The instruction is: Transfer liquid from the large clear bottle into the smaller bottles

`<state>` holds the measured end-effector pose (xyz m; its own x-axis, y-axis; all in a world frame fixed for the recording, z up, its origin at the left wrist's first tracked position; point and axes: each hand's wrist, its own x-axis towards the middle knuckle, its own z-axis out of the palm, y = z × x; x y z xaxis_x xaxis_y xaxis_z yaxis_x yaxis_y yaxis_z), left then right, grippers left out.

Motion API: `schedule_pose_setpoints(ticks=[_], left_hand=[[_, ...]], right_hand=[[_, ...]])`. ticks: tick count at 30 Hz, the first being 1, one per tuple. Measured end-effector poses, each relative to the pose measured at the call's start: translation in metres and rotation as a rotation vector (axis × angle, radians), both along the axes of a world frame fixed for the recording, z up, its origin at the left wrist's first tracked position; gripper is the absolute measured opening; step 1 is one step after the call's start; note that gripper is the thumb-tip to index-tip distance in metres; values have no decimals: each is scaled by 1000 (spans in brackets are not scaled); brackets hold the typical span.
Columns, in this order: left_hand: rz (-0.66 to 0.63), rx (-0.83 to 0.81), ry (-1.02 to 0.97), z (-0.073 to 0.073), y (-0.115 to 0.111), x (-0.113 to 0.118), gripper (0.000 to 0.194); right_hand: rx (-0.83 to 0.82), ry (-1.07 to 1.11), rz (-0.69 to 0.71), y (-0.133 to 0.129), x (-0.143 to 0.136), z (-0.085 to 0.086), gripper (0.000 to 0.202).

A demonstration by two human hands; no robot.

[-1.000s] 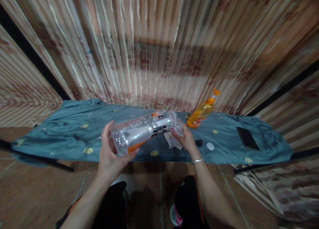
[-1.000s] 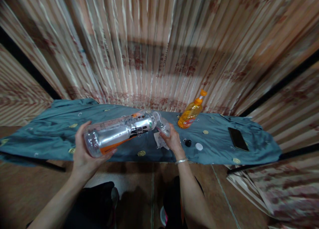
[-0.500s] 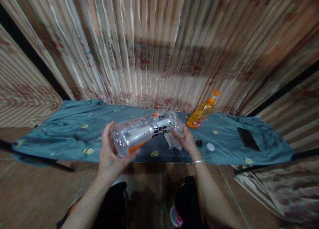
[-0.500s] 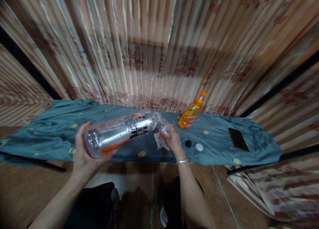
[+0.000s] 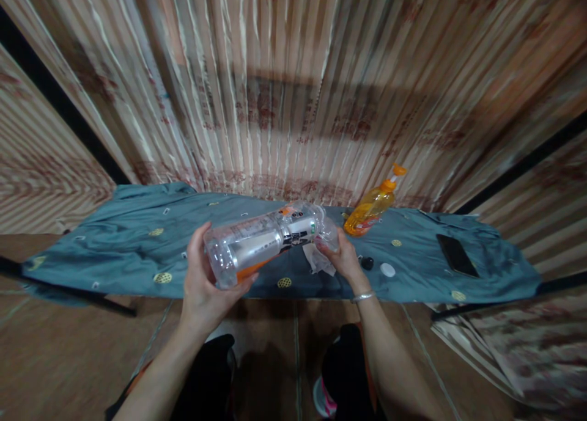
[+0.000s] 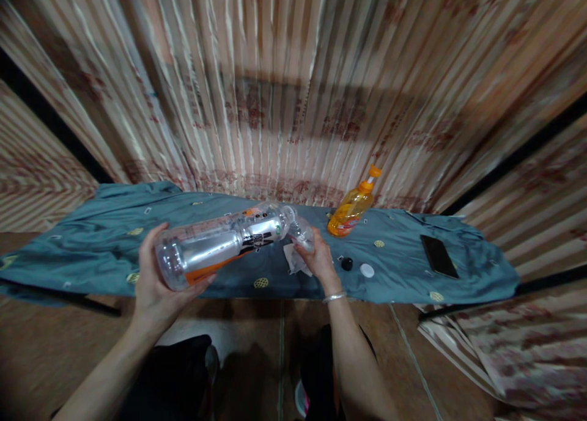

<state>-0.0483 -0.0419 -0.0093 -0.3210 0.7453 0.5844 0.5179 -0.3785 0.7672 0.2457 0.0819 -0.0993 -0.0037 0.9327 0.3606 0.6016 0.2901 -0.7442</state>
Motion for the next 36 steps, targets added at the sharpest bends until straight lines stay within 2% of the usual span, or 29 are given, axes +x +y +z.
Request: schedule_pose_setpoints(ticks=[13, 31, 36], left_hand=[[20, 24, 51, -2, -1, -2, 102], [12, -20, -6, 3, -1, 1, 101], [0, 22, 8, 2, -1, 0, 99]], right_hand=[[-7, 5, 4, -1, 0, 0, 55], [3, 0, 13, 0, 0, 0, 56], [-5, 0, 10, -1, 1, 0, 58]])
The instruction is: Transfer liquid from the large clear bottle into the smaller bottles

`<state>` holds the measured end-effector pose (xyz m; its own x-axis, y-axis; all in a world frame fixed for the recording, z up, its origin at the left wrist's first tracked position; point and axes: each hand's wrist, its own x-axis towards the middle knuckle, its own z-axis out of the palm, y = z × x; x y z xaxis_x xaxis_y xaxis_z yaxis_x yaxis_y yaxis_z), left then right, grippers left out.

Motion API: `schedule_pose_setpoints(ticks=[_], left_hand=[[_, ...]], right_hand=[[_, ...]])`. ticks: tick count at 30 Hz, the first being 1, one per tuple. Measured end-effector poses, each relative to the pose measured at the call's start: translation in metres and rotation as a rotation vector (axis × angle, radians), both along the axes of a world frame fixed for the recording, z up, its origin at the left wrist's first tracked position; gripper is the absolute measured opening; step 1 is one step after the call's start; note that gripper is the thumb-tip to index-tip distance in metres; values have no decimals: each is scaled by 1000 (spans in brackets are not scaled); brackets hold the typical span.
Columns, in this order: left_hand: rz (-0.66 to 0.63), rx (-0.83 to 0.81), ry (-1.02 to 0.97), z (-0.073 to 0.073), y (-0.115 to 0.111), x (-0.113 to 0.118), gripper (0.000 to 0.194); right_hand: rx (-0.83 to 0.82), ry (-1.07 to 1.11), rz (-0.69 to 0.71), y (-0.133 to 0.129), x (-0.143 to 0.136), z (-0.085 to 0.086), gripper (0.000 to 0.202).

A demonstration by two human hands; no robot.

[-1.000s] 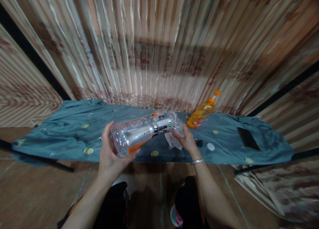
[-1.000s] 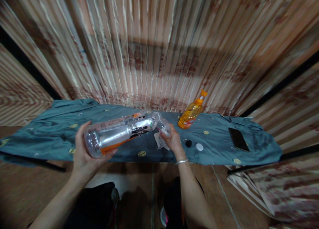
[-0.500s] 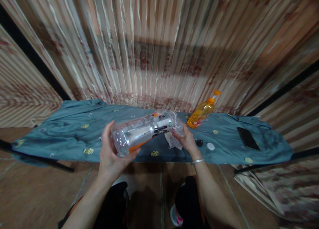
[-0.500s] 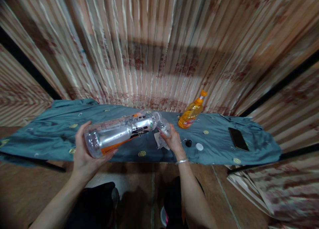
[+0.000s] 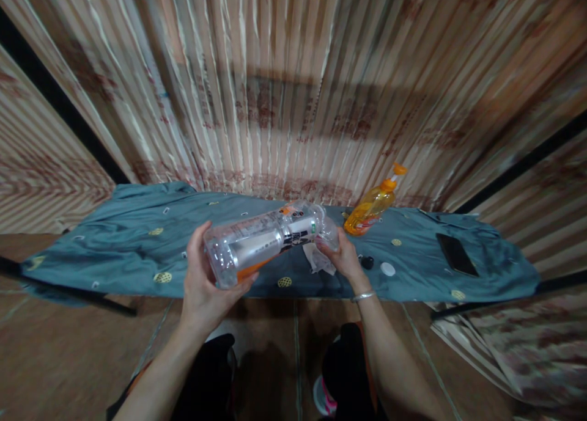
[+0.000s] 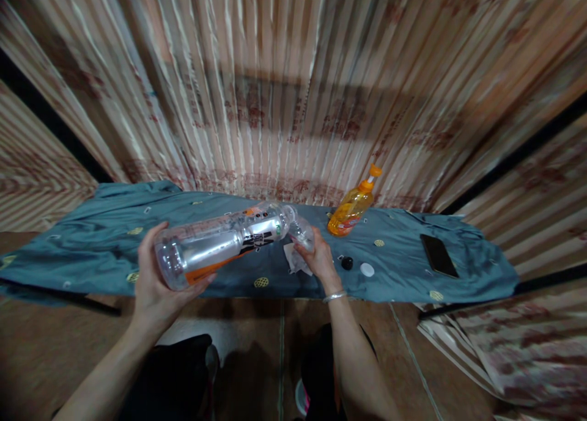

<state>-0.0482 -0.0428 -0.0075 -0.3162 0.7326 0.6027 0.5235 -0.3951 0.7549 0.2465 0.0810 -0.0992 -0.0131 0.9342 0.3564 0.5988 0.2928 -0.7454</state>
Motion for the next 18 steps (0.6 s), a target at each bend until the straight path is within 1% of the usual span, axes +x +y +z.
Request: schedule_pose_setpoints(ticks=[3, 7, 10, 13, 18], left_hand=[[-13, -8, -11, -1, 0, 0, 98], [10, -31, -2, -4, 0, -2, 103], [22, -32, 18, -5, 1, -2, 102], [23, -14, 25, -4, 1, -2, 102], [-12, 26, 10, -2, 1, -1, 98]], right_hand=[[-1, -8, -2, -1, 0, 1, 56], [10, -16, 5, -1, 0, 2, 53], [-2, -7, 5, -1, 0, 2, 55], [-17, 4, 14, -1, 0, 2, 56], [-20, 5, -1, -1, 0, 2, 55]])
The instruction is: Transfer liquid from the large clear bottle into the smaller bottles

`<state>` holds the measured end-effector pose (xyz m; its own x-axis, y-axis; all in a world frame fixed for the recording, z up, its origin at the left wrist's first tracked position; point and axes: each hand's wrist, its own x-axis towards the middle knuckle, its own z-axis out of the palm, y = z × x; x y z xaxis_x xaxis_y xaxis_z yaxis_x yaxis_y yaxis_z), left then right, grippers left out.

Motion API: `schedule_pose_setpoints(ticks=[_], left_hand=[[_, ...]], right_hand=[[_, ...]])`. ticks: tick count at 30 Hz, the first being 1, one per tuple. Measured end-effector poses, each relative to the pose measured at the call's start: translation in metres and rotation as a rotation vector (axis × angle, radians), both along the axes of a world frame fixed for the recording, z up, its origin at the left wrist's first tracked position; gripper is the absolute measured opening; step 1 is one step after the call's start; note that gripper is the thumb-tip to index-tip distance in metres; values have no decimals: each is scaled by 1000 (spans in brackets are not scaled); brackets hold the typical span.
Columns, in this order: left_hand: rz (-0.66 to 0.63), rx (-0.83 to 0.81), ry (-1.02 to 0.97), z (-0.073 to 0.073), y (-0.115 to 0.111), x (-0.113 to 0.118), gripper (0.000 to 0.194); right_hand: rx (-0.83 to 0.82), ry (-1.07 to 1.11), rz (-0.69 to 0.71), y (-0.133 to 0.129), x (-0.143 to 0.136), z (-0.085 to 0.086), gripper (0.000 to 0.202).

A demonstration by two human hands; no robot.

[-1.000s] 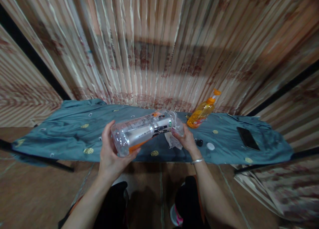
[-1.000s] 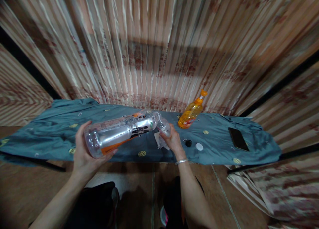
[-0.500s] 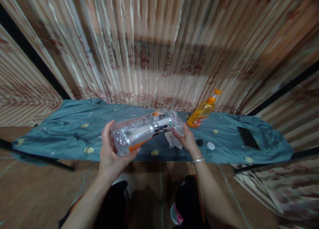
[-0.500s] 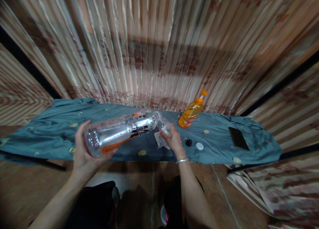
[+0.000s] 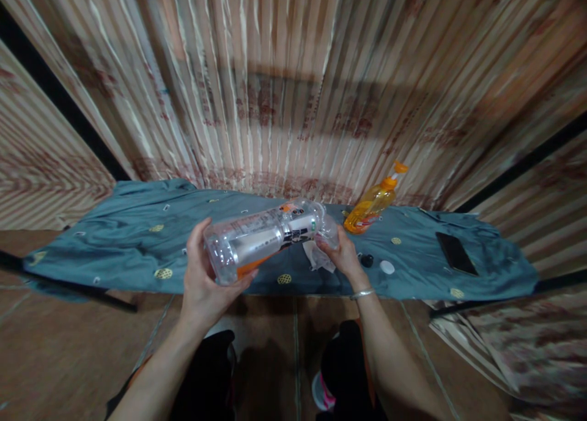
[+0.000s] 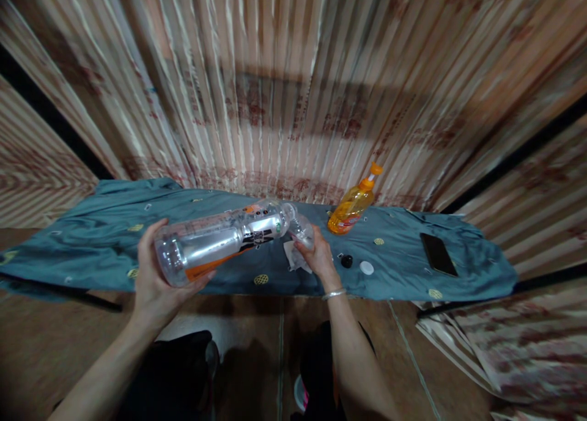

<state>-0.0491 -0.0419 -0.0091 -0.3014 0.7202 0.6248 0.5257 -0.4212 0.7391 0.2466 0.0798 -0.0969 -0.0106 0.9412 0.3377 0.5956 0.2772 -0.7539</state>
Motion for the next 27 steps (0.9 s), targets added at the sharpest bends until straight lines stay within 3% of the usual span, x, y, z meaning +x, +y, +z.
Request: schedule_pose_setpoints(ticks=[27], left_hand=[[30, -28, 15, -3, 1, -1, 106]], right_hand=[[14, 6, 8, -1, -1, -1, 53]])
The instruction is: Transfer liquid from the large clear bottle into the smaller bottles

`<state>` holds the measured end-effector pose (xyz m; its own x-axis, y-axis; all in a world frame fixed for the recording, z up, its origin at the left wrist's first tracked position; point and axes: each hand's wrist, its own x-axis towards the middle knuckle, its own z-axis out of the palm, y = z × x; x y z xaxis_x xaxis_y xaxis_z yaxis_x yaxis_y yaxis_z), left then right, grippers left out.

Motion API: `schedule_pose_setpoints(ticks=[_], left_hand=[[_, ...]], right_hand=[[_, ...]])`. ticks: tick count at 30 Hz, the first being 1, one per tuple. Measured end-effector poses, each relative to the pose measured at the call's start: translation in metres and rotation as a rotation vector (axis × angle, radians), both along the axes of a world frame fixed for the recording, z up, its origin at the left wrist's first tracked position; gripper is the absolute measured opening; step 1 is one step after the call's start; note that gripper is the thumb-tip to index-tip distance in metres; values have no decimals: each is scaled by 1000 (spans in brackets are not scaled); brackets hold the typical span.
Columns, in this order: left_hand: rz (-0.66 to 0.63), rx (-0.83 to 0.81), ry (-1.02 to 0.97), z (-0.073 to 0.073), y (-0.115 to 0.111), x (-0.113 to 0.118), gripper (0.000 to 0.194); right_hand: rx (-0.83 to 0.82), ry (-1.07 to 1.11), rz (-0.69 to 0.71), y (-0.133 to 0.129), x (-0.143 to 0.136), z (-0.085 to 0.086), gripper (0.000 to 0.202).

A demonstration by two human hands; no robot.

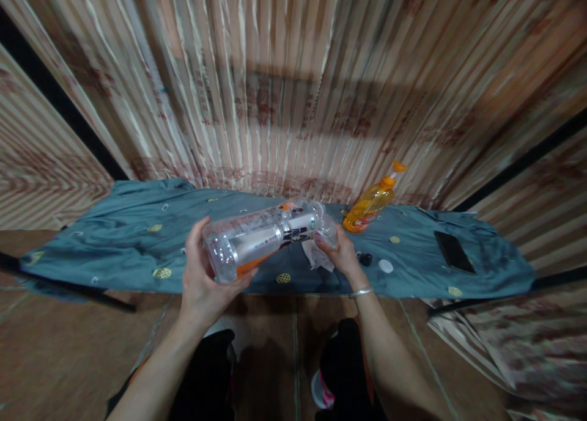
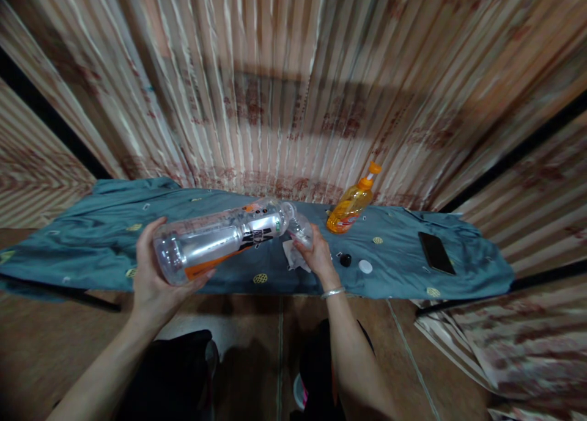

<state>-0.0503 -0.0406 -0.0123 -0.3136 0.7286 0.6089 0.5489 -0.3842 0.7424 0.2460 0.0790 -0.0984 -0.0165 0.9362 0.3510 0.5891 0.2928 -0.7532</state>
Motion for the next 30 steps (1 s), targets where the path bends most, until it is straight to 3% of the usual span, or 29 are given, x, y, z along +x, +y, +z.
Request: schedule_pose_setpoints(ticks=[30], left_hand=[[7, 63, 32, 0, -1, 1, 98]], right_hand=[[11, 3, 8, 1, -1, 1, 52]])
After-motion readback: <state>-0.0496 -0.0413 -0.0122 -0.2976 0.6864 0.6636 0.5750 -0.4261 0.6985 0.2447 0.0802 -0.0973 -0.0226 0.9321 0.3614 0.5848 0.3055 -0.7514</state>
